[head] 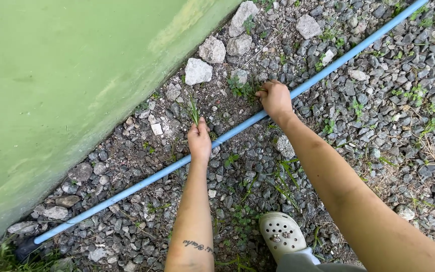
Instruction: Pulling small weeds and grass out of gravel near a wall.
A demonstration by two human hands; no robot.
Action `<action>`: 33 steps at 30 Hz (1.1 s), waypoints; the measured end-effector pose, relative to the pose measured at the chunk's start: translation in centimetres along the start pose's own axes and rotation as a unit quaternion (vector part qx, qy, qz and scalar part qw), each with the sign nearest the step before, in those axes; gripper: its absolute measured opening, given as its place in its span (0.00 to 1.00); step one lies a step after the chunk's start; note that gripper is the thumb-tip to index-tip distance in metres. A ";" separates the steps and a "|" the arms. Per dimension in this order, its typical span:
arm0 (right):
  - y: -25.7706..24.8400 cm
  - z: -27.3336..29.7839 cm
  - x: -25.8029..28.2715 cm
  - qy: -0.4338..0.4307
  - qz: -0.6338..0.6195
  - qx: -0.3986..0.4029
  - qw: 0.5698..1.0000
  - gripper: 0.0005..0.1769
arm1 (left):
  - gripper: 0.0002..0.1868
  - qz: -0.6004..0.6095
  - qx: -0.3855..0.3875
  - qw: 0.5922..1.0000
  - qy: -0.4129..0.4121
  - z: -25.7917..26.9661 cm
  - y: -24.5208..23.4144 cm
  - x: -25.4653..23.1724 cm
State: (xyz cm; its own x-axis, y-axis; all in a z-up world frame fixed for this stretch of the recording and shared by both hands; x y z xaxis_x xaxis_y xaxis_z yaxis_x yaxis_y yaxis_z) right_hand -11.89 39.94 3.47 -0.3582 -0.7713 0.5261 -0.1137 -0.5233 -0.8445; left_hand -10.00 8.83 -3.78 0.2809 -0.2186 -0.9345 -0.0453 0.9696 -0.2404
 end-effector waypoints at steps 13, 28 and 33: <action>-0.8 0.3 -0.5 0.025 -0.068 -0.036 0.997 0.04 | 0.23 0.003 -0.004 1.000 -0.011 0.6 -0.3 -0.9; 0.0 0.4 1.7 -0.002 -0.002 0.115 0.993 0.11 | 0.23 0.029 0.001 0.999 -0.021 0.7 -0.4 -1.0; -0.3 0.3 3.2 -0.128 0.012 0.063 0.990 0.15 | 0.23 0.016 0.000 0.999 -0.028 0.7 -0.3 -1.0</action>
State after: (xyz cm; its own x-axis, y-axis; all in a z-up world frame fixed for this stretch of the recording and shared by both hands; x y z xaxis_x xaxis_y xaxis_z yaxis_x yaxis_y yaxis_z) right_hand -12.69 37.51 5.39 -0.1111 -0.8418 0.5283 0.0143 -0.5329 -0.8461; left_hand -9.58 8.79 -2.59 0.3331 -0.1810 -0.9254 -0.0543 0.9761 -0.2105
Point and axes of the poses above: each hand's wrist, its own z-axis away from the middle knuckle, its own y-axis out of the palm, x = y × z, the point moved 8 cm from there along -z, towards the middle knuckle, and after that the axes turned 3 degrees about y, right-handed, at the moved point
